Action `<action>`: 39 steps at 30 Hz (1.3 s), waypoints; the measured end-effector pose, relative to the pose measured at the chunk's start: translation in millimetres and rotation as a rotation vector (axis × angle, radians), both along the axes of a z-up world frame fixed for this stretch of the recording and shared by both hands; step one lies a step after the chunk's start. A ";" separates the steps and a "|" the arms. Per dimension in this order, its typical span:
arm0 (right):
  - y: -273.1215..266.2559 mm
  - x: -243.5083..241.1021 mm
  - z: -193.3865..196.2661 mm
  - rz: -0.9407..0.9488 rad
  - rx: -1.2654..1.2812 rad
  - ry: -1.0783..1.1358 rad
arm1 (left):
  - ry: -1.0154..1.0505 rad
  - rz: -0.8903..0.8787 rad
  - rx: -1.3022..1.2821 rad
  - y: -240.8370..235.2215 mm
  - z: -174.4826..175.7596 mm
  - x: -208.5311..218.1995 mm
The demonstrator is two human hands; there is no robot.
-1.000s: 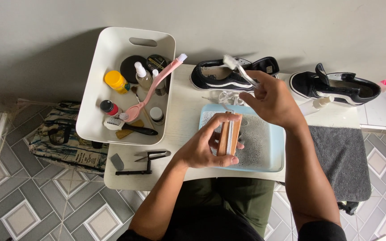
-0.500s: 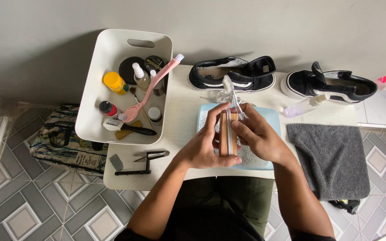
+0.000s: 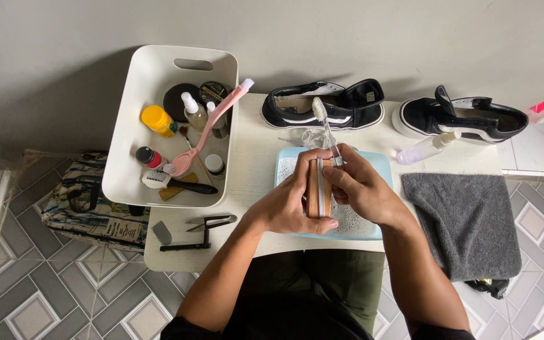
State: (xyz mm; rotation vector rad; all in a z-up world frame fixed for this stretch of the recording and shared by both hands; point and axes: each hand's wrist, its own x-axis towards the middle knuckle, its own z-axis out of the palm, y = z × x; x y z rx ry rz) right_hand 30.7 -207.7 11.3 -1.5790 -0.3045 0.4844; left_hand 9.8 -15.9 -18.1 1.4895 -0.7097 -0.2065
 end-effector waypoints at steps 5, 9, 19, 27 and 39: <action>-10.7 -9.1 10.7 -0.066 -0.075 -0.108 | 0.073 0.010 -0.062 7.2 -6.0 6.5; -43.0 -13.6 4.6 -0.143 -0.127 -0.309 | 0.120 0.040 -0.112 10.8 -8.2 7.9; -52.3 -38.0 31.7 -0.099 -0.498 -0.321 | 0.170 -0.036 -0.016 15.9 6.9 8.0; -40.6 -34.7 45.0 -0.154 -0.601 -0.495 | 0.160 -0.083 0.005 16.0 16.6 7.0; -49.0 -29.5 53.1 0.056 -0.596 -0.573 | 0.209 -0.124 -0.011 14.5 10.9 9.6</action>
